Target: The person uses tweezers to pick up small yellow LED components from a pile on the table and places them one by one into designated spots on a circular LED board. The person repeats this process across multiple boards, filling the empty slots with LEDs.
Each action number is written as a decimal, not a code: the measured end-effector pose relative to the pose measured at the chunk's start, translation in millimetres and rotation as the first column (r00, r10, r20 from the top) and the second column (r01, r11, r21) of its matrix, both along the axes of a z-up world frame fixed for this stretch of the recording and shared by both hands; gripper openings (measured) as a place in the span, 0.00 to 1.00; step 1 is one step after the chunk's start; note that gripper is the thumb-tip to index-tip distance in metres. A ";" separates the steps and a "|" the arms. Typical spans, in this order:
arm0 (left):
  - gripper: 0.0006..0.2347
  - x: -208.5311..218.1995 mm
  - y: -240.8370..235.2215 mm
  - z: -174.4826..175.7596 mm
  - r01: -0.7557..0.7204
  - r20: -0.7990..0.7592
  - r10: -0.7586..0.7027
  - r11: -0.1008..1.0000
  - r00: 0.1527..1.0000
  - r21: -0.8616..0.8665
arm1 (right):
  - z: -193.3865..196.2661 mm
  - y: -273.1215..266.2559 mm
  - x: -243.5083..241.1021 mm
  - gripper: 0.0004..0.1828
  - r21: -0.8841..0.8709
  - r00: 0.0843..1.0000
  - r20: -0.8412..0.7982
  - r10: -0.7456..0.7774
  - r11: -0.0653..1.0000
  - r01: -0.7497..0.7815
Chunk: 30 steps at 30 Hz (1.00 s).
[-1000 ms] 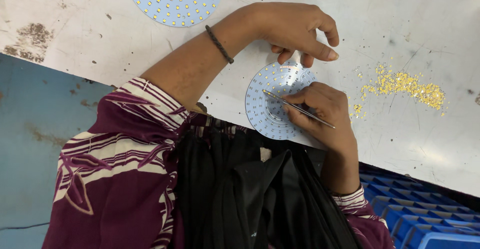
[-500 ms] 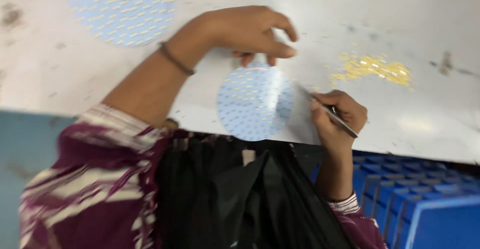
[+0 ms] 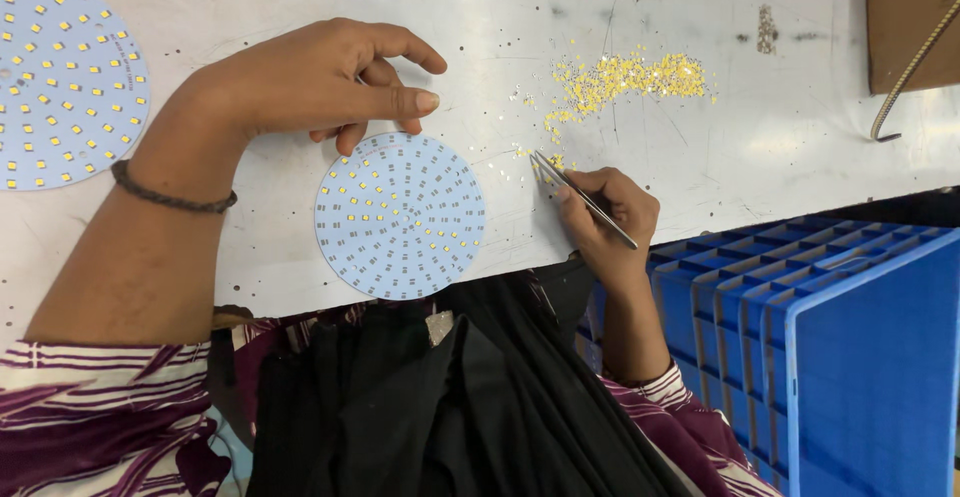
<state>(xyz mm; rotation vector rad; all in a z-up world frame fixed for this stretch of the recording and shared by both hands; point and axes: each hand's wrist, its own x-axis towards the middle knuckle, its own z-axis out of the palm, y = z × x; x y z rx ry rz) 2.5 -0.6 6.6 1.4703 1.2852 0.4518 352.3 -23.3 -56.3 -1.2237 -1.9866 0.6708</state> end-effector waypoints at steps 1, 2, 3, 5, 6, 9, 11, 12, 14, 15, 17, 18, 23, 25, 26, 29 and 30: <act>0.26 0.0 0.3 -0.5 0.000 -0.001 0.000 1.000 1.000 -0.003 | 1.6 0.4 -1.8 0.08 -0.009 1.000 0.000 -0.002 1.000 0.002; 0.27 -0.1 0.4 -1.0 0.000 -0.002 0.000 1.000 1.000 -0.007 | 3.0 0.6 -3.3 0.09 -0.018 1.000 0.000 -0.005 1.000 0.005; 0.27 -0.1 0.5 -1.1 -0.002 -0.007 0.001 1.000 1.000 -0.006 | 4.3 0.8 -4.5 0.09 -0.026 1.000 -0.002 -0.002 1.000 0.002; 0.27 0.3 0.5 -0.7 -0.004 -0.018 0.004 1.000 1.000 -0.002 | 6.4 1.0 -6.0 0.09 -0.041 1.000 -0.008 0.002 0.999 -0.002; 0.26 0.8 0.2 -0.3 -0.010 -0.027 0.010 1.000 1.000 -0.005 | 7.2 1.0 -6.4 0.09 -0.036 1.000 0.006 0.000 0.999 0.000; 0.26 2.1 -0.3 0.7 -0.022 -0.045 0.021 1.000 0.999 -0.013 | 8.2 1.2 -6.4 0.09 -0.035 1.000 0.026 -0.003 0.999 0.004; 0.26 2.2 -0.1 1.0 -0.021 -0.047 0.020 1.000 0.999 -0.020 | 7.8 1.5 -6.6 0.09 -0.050 1.000 0.008 0.000 0.999 0.000; 0.26 2.1 0.1 1.0 -0.019 -0.040 0.018 1.000 0.999 -0.021 | 7.8 1.9 -6.6 0.09 -0.048 1.000 0.009 0.006 0.999 -0.005; 0.26 1.2 0.3 0.8 -0.014 -0.026 0.014 1.000 1.000 -0.023 | 8.5 2.6 -6.6 0.10 -0.044 1.000 0.014 0.017 0.999 -0.017; 0.26 0.8 0.4 0.6 -0.012 -0.022 0.012 1.000 1.000 -0.022 | 9.0 2.8 -6.8 0.10 -0.043 1.000 0.020 0.019 0.999 -0.018; 0.26 0.4 0.4 0.6 -0.008 -0.013 0.008 1.000 1.000 -0.020 | 10.3 2.8 -6.8 0.09 -0.040 0.999 0.033 0.021 0.999 -0.020; 0.26 0.5 0.5 0.7 -0.010 -0.011 0.009 1.000 1.000 -0.023 | 10.7 2.8 -6.8 0.09 -0.036 0.999 0.036 0.024 0.999 -0.023; 0.26 2.6 1.4 1.9 -0.019 -0.034 0.018 1.000 0.999 -0.023 | 11.0 3.2 -5.3 0.09 -0.037 0.999 0.040 0.034 0.999 -0.032; 0.27 2.6 1.4 1.8 -0.020 -0.021 0.019 0.999 1.000 -0.025 | 10.3 3.8 -4.2 0.09 -0.039 0.998 0.044 0.037 0.999 -0.036; 0.27 2.5 1.7 1.3 -0.020 -0.014 0.019 0.999 1.000 -0.026 | 10.0 4.1 -3.6 0.10 -0.040 0.998 0.046 0.039 0.999 -0.037; 0.27 1.7 2.2 -0.9 -0.017 -0.019 0.017 0.999 1.000 -0.027 | 8.5 4.9 -2.1 0.09 -0.018 0.997 0.066 0.044 0.999 -0.043; 0.27 1.6 2.7 -1.6 -0.020 -0.022 0.019 0.999 1.000 -0.034 | 8.2 5.3 -1.4 0.09 -0.025 0.997 0.067 0.041 0.999 -0.039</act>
